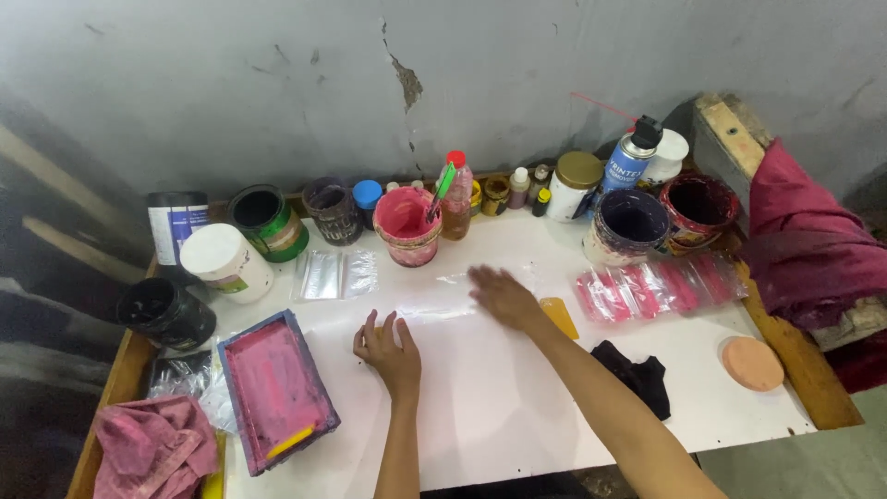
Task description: The person stirs pink paint in a container using a green spatula. They then place a clear plastic sheet on the table and smooth it out. Finally, they use a yellow scraper to spread pink paint evenly across a rectangular screen printing frame.
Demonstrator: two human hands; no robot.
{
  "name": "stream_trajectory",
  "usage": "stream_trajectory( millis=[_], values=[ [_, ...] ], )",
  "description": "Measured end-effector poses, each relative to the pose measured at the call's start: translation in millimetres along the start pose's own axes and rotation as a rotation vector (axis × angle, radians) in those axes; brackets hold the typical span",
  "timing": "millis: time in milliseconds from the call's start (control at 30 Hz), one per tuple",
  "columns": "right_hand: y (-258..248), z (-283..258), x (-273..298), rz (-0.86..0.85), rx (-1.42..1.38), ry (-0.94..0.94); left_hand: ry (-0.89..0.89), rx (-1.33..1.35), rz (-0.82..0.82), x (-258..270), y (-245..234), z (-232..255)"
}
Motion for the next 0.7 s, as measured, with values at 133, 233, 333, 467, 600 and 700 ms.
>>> stream_trajectory(
  millis=[133,233,333,467,600,700],
  values=[
    [10,16,-14,0.120,0.104,0.113,0.019,0.014,0.033,-2,-7,9],
    [-1,-28,-6,0.209,0.072,0.042,0.006,0.041,0.063,-4,-9,8],
    [11,-61,-9,0.000,-0.039,-0.218,0.012,0.062,0.082,-4,-11,6],
    [11,-44,-31,0.101,0.029,-0.088,-0.060,0.153,0.092,-4,-18,5],
    [16,-72,-33,0.245,0.148,-0.111,-0.101,0.265,0.130,-7,-29,7],
    [29,-118,-20,0.140,0.082,-0.218,-0.162,0.331,0.182,-2,-30,-6]
  ],
)
Point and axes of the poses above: each hand's wrist, its own x-axis away from the middle knuckle, its own y-axis out of the palm, z = x × y, the point moved 5 cm from there along -x, towards the middle knuckle, and after that the axes turned 3 degrees about x, right-handed, at the moved point
